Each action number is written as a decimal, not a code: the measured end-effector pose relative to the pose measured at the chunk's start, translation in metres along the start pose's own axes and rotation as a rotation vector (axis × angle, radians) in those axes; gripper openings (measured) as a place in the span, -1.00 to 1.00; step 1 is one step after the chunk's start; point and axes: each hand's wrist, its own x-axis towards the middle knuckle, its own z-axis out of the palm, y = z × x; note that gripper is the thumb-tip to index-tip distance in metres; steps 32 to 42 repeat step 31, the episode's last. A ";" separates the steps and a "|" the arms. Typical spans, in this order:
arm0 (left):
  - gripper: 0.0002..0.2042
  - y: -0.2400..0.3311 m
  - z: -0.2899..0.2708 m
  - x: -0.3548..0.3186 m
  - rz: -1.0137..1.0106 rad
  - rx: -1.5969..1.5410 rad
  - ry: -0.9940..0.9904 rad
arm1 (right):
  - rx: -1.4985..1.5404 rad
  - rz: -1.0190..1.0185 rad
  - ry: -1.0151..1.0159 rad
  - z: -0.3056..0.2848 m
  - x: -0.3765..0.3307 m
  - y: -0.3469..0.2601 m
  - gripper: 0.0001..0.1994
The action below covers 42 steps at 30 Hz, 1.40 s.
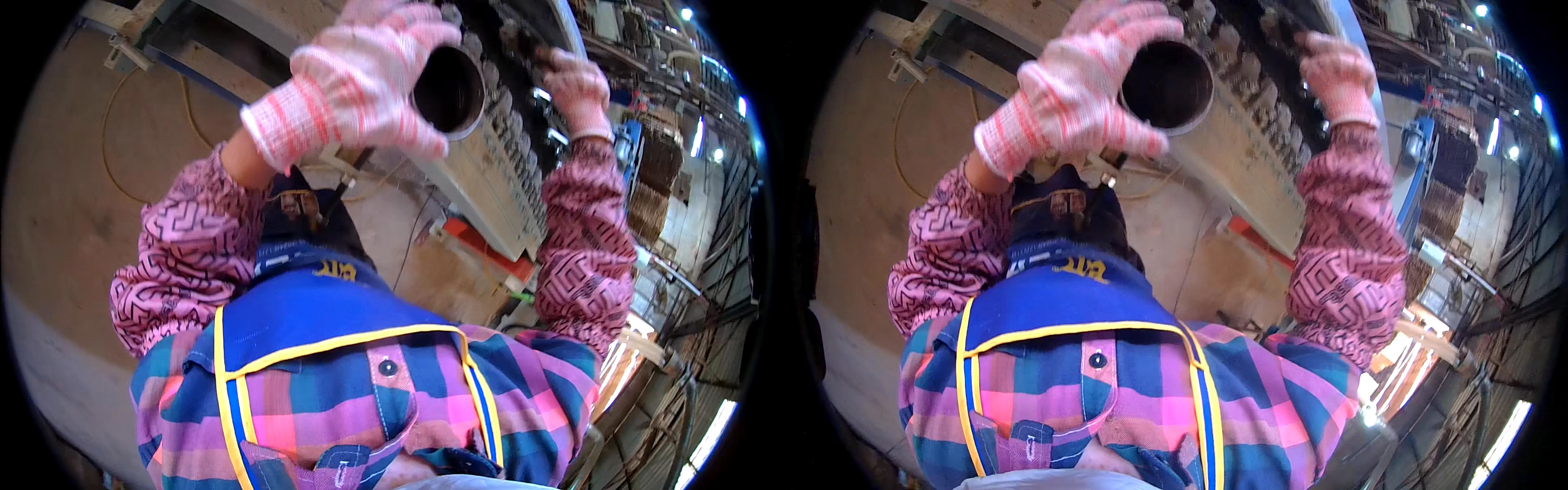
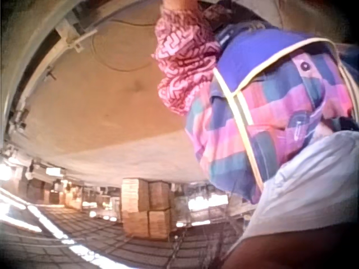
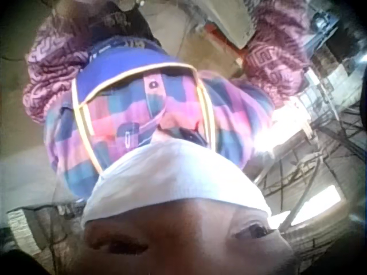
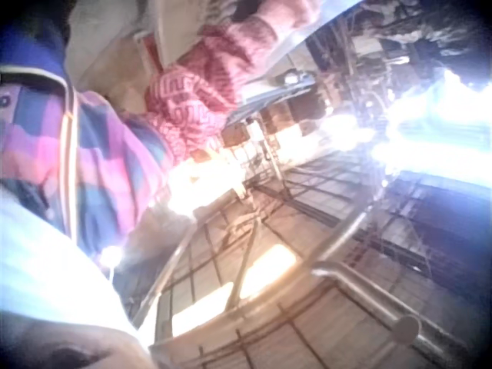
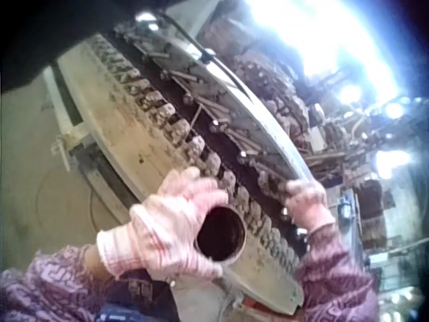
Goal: The person cleans a large industrial machine using a brush and a dark liquid. They scrub a green conveyor belt and a large black curved surface, then dip the brush into a container of liquid to apply it to a row of metal rollers on the machine.
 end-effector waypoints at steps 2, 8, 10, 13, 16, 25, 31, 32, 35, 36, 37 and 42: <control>0.02 0.001 0.002 0.003 0.025 0.045 -0.006 | -0.026 0.042 -0.066 -0.042 -0.011 -0.017 -0.67; 0.05 -0.005 0.002 0.001 -0.084 0.024 -0.103 | 0.050 0.113 -0.015 -0.009 0.002 -0.029 -0.67; 0.04 0.001 0.009 0.001 -0.057 0.074 -0.083 | 0.044 0.126 -0.175 0.016 0.012 -0.056 -0.64; 0.04 -0.003 0.007 -0.001 -0.065 0.055 -0.092 | 0.243 0.212 -0.133 -0.001 -0.010 -0.064 -0.64; 0.03 -0.012 0.009 0.005 -0.006 0.100 -0.011 | 0.500 0.313 -0.056 0.008 -0.053 -0.053 -0.61; 0.06 -0.008 0.009 -0.001 -0.064 0.022 -0.099 | 1.571 0.969 0.046 0.090 -0.050 -0.062 -0.62; 0.03 -0.009 0.000 -0.003 -0.011 0.027 -0.105 | 1.607 0.848 -0.169 0.071 -0.059 -0.037 -0.55; 0.03 -0.009 0.000 -0.003 -0.011 0.027 -0.105 | 1.607 0.848 -0.169 0.071 -0.059 -0.037 -0.55; 0.03 -0.009 0.000 -0.003 -0.011 0.027 -0.105 | 1.607 0.848 -0.169 0.071 -0.059 -0.037 -0.55; 0.03 -0.009 0.000 -0.003 -0.011 0.027 -0.105 | 1.607 0.848 -0.169 0.071 -0.059 -0.037 -0.55; 0.03 -0.009 0.000 -0.003 -0.011 0.027 -0.105 | 1.607 0.848 -0.169 0.071 -0.059 -0.037 -0.55; 0.03 -0.009 0.000 -0.003 -0.011 0.027 -0.105 | 1.607 0.848 -0.169 0.071 -0.059 -0.037 -0.55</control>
